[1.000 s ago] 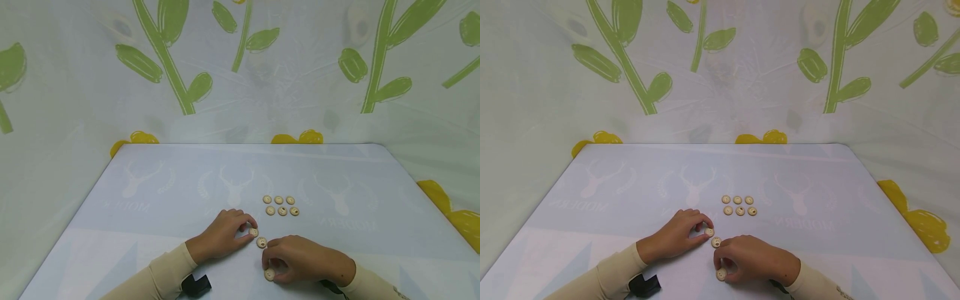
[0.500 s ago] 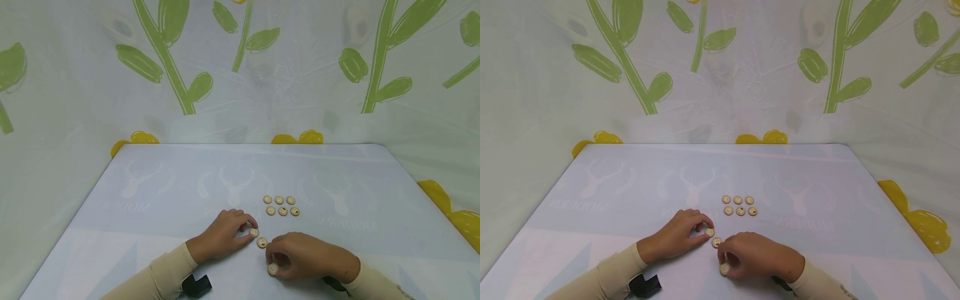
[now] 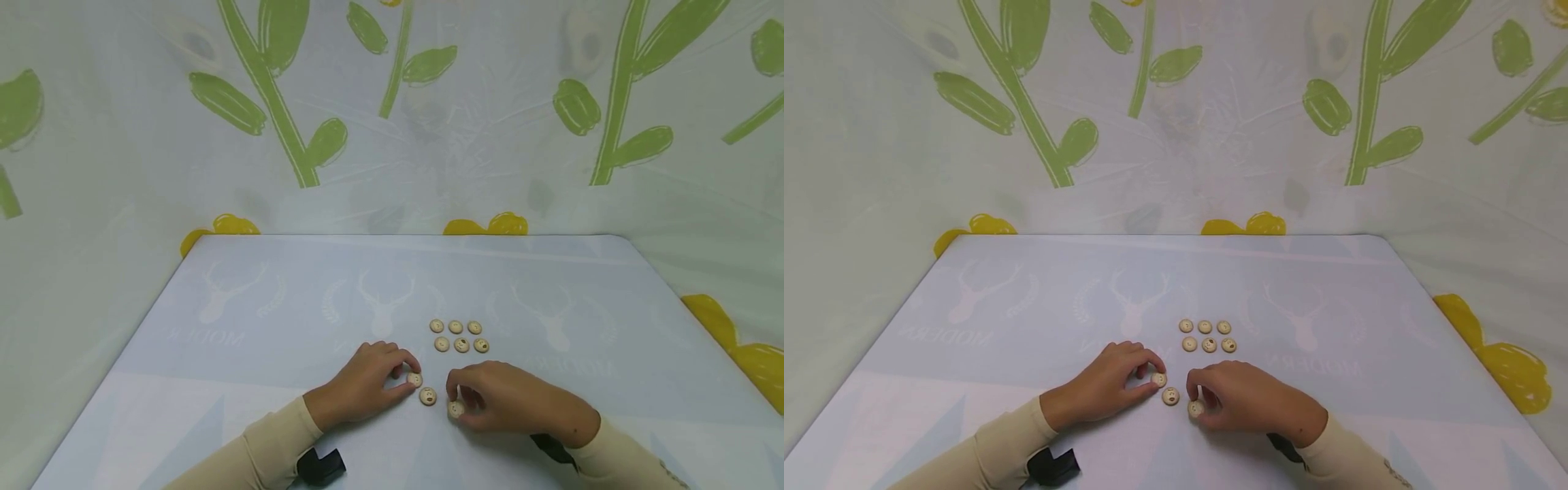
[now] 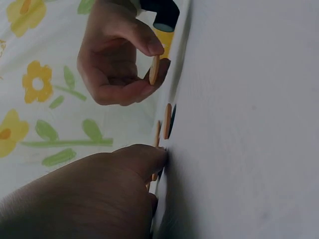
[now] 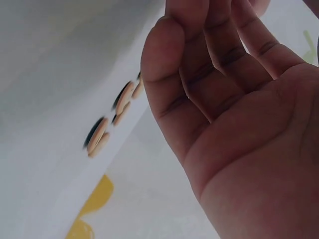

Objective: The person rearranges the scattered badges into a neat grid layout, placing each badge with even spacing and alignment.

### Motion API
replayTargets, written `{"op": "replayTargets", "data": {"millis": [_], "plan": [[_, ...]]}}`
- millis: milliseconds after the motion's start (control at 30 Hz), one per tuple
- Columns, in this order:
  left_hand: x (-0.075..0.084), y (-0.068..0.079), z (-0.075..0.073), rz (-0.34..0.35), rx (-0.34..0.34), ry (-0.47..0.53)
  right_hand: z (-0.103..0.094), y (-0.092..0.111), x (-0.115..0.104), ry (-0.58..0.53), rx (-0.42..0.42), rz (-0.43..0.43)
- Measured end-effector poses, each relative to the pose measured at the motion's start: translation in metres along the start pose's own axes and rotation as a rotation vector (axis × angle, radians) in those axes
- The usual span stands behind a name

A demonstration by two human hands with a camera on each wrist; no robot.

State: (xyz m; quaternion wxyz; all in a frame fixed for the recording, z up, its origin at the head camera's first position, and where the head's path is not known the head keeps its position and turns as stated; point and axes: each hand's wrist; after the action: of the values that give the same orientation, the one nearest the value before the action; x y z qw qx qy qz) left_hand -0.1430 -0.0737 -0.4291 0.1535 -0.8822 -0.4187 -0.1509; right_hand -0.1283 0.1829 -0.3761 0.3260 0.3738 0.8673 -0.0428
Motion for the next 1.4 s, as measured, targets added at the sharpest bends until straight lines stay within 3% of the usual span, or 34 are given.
{"op": "replayTargets", "data": {"millis": [333, 1033, 1400], "plan": [[0.001, 0.0, 0.0, -0.007, -0.015, 0.008, -0.006, 0.002, 0.012, 0.019, 0.056, 0.007], [-0.001, -0.001, 0.003, -0.008, -0.007, 0.008, -0.02, 0.004, 0.029, 0.014, 0.089, 0.154], [0.002, -0.002, -0.001, -0.02, -0.019, 0.004, -0.026, 0.006, 0.039, 0.009, 0.114, 0.162]]}}
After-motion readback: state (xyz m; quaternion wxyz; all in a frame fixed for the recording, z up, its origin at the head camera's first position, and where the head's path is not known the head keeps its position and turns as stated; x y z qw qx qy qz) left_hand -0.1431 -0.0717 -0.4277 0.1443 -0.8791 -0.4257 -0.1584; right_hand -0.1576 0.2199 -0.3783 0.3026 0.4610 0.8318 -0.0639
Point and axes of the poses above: each hand's wrist, its own y-axis away from the middle knuckle, its own z-axis out of the palm, x = y × z, and after that the axes turned 7 degrees about -y, right-handed
